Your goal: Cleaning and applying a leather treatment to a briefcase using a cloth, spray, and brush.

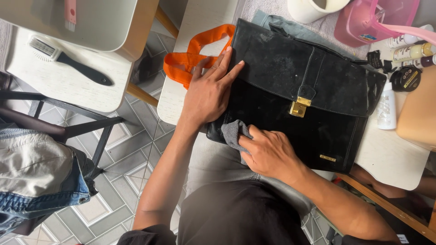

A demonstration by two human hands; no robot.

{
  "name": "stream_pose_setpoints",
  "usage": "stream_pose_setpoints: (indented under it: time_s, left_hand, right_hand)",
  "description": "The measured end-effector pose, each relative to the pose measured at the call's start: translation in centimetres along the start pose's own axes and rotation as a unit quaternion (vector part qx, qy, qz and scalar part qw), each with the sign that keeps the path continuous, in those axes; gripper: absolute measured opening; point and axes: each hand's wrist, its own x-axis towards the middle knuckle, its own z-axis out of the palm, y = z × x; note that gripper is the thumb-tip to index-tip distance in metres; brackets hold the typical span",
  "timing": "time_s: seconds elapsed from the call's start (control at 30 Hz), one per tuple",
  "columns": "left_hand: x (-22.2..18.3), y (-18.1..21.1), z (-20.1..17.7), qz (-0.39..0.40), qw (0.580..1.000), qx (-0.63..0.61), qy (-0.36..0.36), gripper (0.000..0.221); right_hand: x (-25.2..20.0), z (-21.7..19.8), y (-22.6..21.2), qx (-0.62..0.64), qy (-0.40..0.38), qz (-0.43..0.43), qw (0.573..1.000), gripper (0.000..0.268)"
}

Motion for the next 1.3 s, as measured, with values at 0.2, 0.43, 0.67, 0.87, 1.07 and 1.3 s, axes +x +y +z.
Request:
stream_pose_setpoints:
  time_s: [0.2, 0.43, 0.67, 0.87, 1.07, 1.3]
  left_hand:
    - [-0.1, -0.6, 0.0, 0.003, 1.0, -0.026, 0.003, 0.054]
    - [-0.1, -0.6, -2.1, 0.019, 0.993, -0.112, 0.019, 0.047]
    - [-2.6, 3.3, -5.0, -0.014, 0.981, -0.145, 0.132, 0.064]
    - [-8.1, 8.2, -2.4, -0.176, 0.982, 0.037, -0.048, 0.138]
    - [-9.3, 8.9, 0.1, -0.248, 0.966, -0.061, 0.038, 0.13]
    - [-8.8, 8.8, 0.4, -0.243, 0.959, -0.12, 0.088, 0.103]
  right_hand:
    - [-4.7, 0.5, 1.4, -0.021, -0.026, 0.032, 0.999, 0.022]
    - [-12.5, -2.6, 7.0, 0.1, -0.114, 0.258, 0.954, 0.015]
    - [-23.9, -0.1, 11.7, 0.291, 0.152, 0.401, 0.855, 0.016]
    - [-25.6, 3.4, 12.6, 0.278, 0.217, 0.398, 0.847, 0.011]
    - [-23.4, 2.0, 11.7, 0.148, 0.21, 0.365, 0.895, 0.032]
    - [-24.2, 3.6, 12.3, 0.194, 0.239, 0.357, 0.882, 0.018]
